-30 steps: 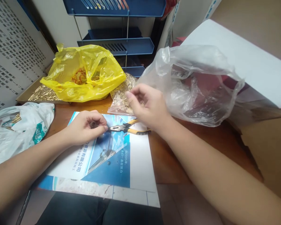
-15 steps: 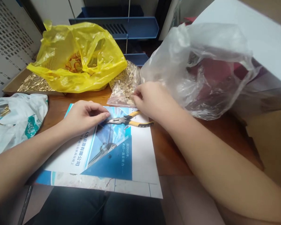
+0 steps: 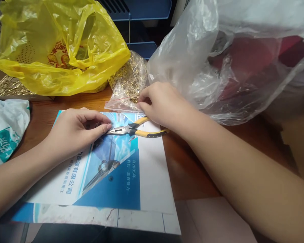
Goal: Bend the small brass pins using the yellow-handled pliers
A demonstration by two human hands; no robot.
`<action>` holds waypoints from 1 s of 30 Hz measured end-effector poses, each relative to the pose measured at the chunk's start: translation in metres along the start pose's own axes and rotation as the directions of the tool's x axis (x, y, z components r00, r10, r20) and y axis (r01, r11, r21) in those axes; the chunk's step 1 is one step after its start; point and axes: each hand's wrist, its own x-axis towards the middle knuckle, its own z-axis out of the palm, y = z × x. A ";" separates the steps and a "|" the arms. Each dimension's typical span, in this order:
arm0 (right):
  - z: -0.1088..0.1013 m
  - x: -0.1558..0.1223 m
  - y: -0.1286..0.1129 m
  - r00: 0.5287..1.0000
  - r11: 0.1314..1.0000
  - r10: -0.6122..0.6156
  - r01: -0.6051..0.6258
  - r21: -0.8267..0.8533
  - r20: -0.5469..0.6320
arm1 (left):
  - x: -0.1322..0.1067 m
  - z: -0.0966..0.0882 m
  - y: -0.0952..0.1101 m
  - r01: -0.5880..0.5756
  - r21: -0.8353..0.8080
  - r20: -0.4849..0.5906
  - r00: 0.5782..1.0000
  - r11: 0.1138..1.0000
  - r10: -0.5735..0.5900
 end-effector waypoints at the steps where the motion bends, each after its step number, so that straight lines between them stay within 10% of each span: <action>1: 0.001 0.000 0.001 1.000 1.000 0.000 0.000 0.006 -0.010 | 0.000 0.000 0.000 -0.004 0.015 -0.006 1.000 1.000 0.004; 16: -0.018 -0.007 -0.027 0.981 0.995 0.093 -0.095 -0.004 -0.168 | 0.003 0.002 -0.005 0.057 0.045 -0.012 0.998 0.997 -0.056; 30: 0.016 -0.009 -0.056 0.952 0.981 -0.192 0.183 0.060 0.236 | 0.009 0.004 -0.008 -0.032 0.076 0.063 0.998 0.997 0.027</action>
